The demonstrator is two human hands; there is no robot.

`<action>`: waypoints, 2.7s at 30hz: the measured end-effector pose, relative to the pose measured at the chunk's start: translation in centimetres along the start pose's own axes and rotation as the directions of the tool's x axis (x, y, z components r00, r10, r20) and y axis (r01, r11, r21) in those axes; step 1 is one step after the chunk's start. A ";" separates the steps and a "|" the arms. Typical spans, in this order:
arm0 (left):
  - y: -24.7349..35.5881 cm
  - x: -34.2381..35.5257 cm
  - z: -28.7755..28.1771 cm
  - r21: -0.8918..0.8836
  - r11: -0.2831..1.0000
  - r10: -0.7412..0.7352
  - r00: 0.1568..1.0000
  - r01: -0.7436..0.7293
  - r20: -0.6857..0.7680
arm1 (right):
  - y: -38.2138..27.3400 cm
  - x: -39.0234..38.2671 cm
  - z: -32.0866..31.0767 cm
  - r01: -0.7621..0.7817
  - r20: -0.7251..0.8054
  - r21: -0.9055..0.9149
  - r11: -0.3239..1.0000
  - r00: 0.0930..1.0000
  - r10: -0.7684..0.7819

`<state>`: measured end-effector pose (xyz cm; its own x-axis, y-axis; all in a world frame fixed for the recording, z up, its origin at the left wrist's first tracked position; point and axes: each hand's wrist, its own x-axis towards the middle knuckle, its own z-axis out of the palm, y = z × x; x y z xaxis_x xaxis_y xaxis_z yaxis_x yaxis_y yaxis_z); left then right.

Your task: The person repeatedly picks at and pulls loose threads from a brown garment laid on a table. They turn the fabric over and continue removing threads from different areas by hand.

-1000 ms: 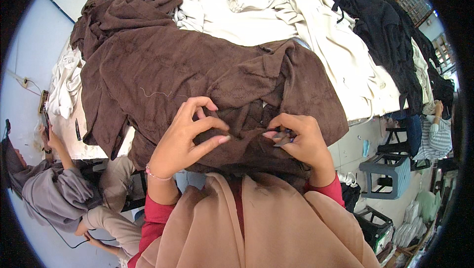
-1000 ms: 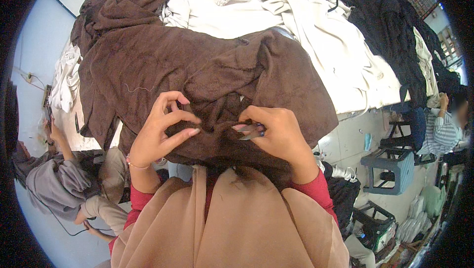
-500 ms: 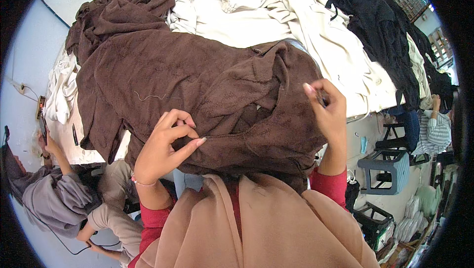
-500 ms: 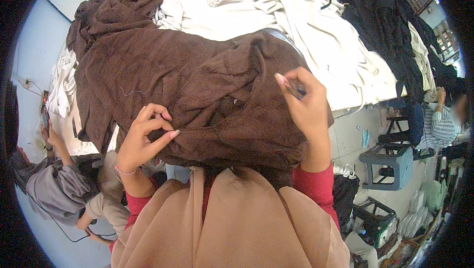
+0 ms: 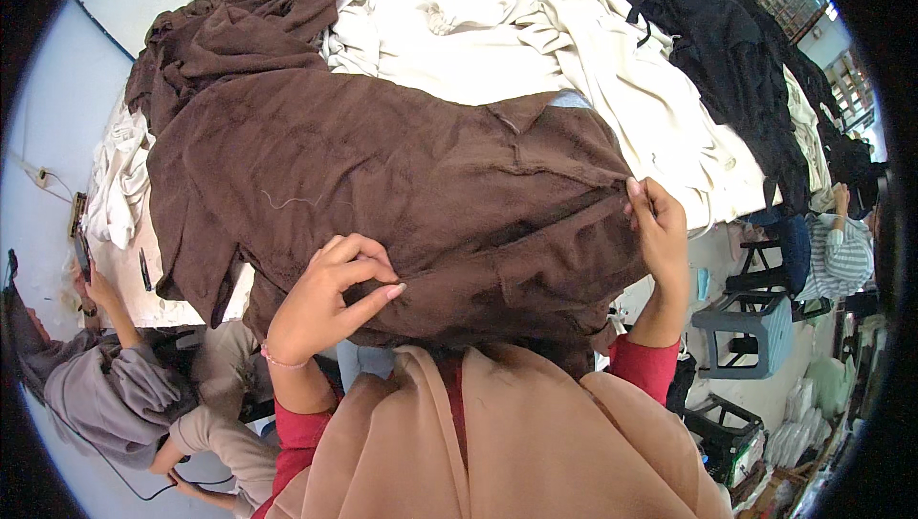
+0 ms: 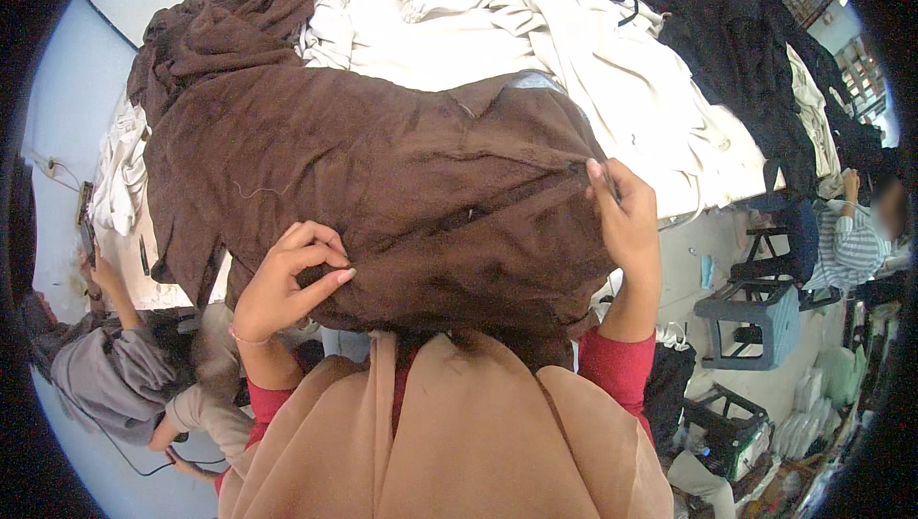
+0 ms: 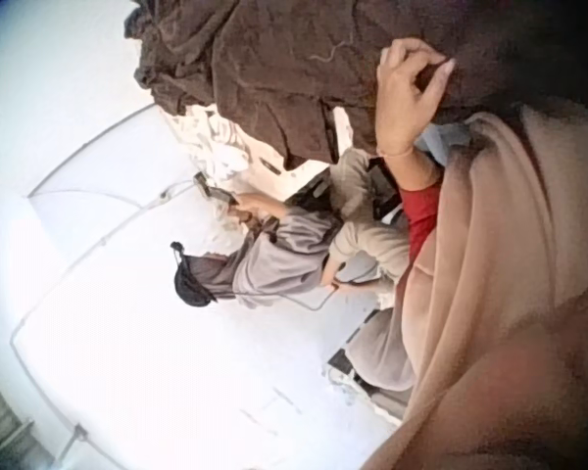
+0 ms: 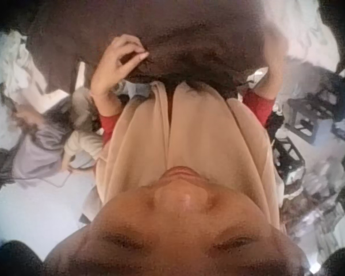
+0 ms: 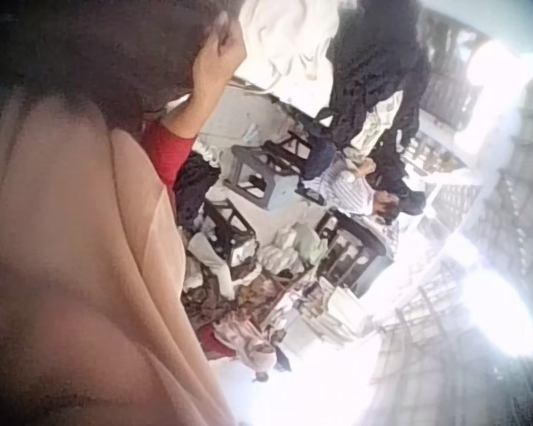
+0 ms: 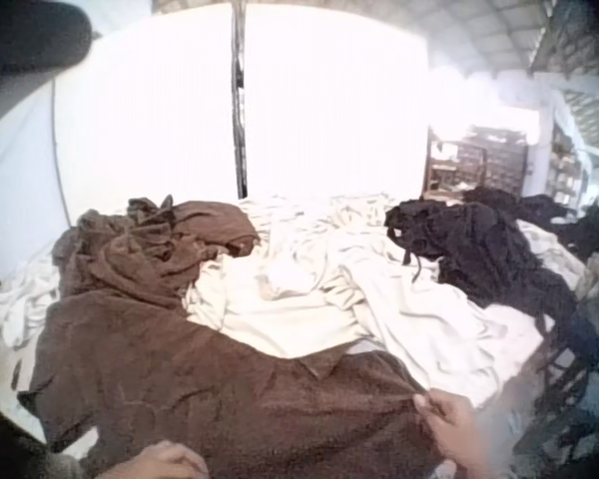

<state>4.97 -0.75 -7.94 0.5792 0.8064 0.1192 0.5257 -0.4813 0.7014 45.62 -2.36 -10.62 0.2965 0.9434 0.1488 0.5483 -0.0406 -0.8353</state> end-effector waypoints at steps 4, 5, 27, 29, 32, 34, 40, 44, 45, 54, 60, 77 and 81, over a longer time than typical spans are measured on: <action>0.2 0.5 0.3 -0.056 0.998 0.029 0.999 -0.027 0.044 | 1.3 -0.4 -1.9 0.108 -0.101 -0.196 0.975 0.986 -0.130; 0.3 0.4 0.2 -0.076 0.997 0.018 0.999 -0.014 0.046 | 1.6 -0.3 -2.2 0.060 -0.181 -0.219 0.974 0.978 -0.101; -0.9 1.1 3.4 0.365 0.911 0.379 0.742 -0.193 -0.553 | -0.5 -0.9 0.2 0.661 -0.140 -0.153 0.735 0.722 -0.678; -1.9 0.8 4.0 0.442 0.853 0.491 0.717 -0.279 -0.495 | 1.1 -1.8 0.8 0.669 -0.139 -0.182 0.721 0.708 -0.692; -2.5 0.7 4.6 0.475 0.855 0.443 0.769 -0.208 -0.461 | 2.2 -2.6 1.7 0.671 -0.131 -0.213 0.711 0.701 -0.701; -2.2 0.9 4.2 0.431 0.887 0.362 0.831 -0.167 -0.423 | 1.9 -2.7 1.7 0.608 -0.038 -0.227 0.761 0.775 -0.630; 1.1 3.1 2.8 -0.009 0.987 0.147 0.918 -0.161 -0.369 | -2.3 -2.6 0.8 0.535 -0.063 -0.104 0.838 0.838 -0.543; 2.8 5.5 4.4 0.051 0.998 0.034 0.979 -0.024 -0.202 | -4.5 -2.7 2.0 0.551 0.228 -0.358 0.753 0.834 -0.502; 2.9 5.7 4.7 0.041 0.999 0.008 0.986 -0.001 -0.165 | -4.7 -2.7 2.3 0.566 0.253 -0.400 0.721 0.824 -0.507; 0.8 3.0 4.6 0.311 0.848 0.509 0.820 -0.428 -0.260 | -3.2 -4.8 2.7 0.759 0.153 -0.292 0.582 0.637 -0.755; -0.3 1.6 4.4 0.027 0.990 0.132 0.988 -0.135 0.076 | -3.4 -5.3 2.4 0.428 0.598 -0.162 0.889 0.759 -0.256; -0.8 1.8 4.8 -0.023 1.000 0.024 0.991 -0.022 0.132 | 0.3 -2.3 -2.4 0.236 -0.024 -0.175 0.956 0.970 -0.244; -0.4 2.1 4.6 -0.001 1.000 0.030 0.990 -0.030 0.135 | 2.6 -1.1 -0.1 0.026 -0.082 0.031 0.999 0.996 -0.024</action>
<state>8.86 -0.41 -11.25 0.6734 0.7380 0.0439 0.5077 -0.5048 0.6981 46.83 -3.60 -12.90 0.3467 0.9138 0.2114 0.5311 -0.0055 -0.8473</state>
